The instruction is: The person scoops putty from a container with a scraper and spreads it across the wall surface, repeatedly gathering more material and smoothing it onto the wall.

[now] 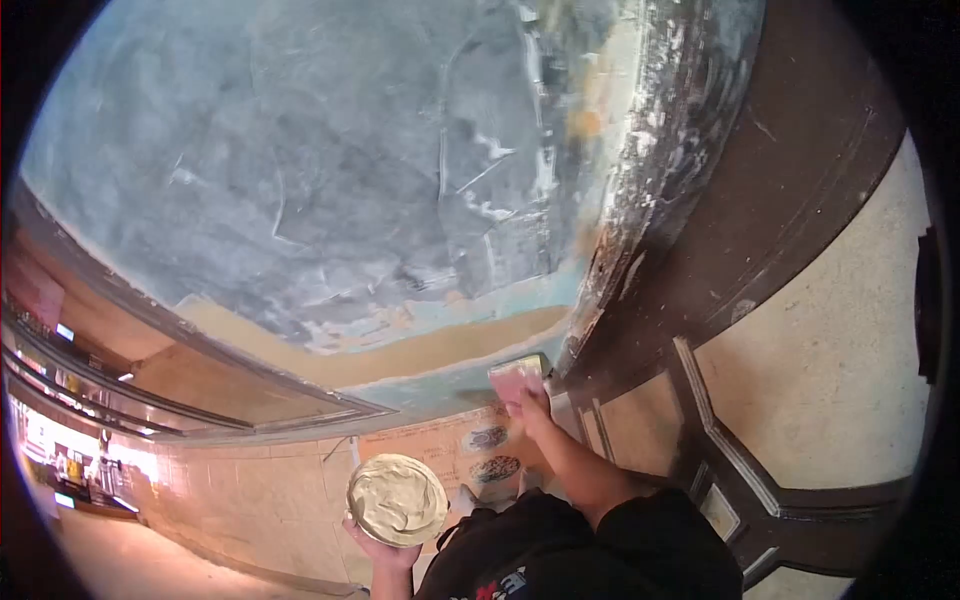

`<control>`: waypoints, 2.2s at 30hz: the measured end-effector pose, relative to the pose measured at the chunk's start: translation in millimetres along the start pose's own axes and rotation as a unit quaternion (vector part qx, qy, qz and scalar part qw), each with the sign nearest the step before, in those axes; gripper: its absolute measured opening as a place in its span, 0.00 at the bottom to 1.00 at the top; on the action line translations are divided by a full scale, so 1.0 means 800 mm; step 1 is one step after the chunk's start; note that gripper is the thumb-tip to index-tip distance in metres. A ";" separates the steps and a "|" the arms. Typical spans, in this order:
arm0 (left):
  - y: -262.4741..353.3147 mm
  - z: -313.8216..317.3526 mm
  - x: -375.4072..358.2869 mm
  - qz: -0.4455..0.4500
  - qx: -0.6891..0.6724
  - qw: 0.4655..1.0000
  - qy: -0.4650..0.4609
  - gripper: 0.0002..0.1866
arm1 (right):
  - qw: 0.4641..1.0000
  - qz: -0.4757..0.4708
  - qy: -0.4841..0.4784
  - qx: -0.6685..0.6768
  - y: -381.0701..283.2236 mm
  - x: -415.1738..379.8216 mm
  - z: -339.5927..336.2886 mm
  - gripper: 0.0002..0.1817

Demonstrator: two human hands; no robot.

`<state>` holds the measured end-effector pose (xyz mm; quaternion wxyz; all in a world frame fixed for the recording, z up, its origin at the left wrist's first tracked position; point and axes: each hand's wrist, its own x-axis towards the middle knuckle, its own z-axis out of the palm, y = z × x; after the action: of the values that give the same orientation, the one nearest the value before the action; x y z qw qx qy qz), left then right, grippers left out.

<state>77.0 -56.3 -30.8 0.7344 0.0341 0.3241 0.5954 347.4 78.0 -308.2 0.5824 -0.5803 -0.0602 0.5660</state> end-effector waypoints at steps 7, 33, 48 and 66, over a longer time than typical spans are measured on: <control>0.036 -0.032 -0.007 0.024 0.046 0.999 -0.015 0.42 | 0.916 -0.156 -0.100 -0.355 0.062 -0.088 -0.021 0.07; 0.165 -0.045 0.015 0.204 0.510 0.823 -0.145 0.41 | 0.772 -0.383 0.181 -0.474 -0.085 -0.142 0.018 0.10; 0.200 -0.109 0.035 -0.030 0.108 0.979 -0.173 0.34 | 0.718 -0.423 -0.072 -0.548 0.029 -0.198 0.297 0.14; 0.219 -0.122 0.047 -0.039 0.067 0.988 -0.134 0.40 | 0.706 -0.445 -0.045 -0.549 -0.014 -0.189 0.256 0.11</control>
<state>-119.7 -5.0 -48.1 0.7899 0.1497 0.2630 0.5333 151.5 96.1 -146.1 0.3413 -0.6772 -0.6381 0.1333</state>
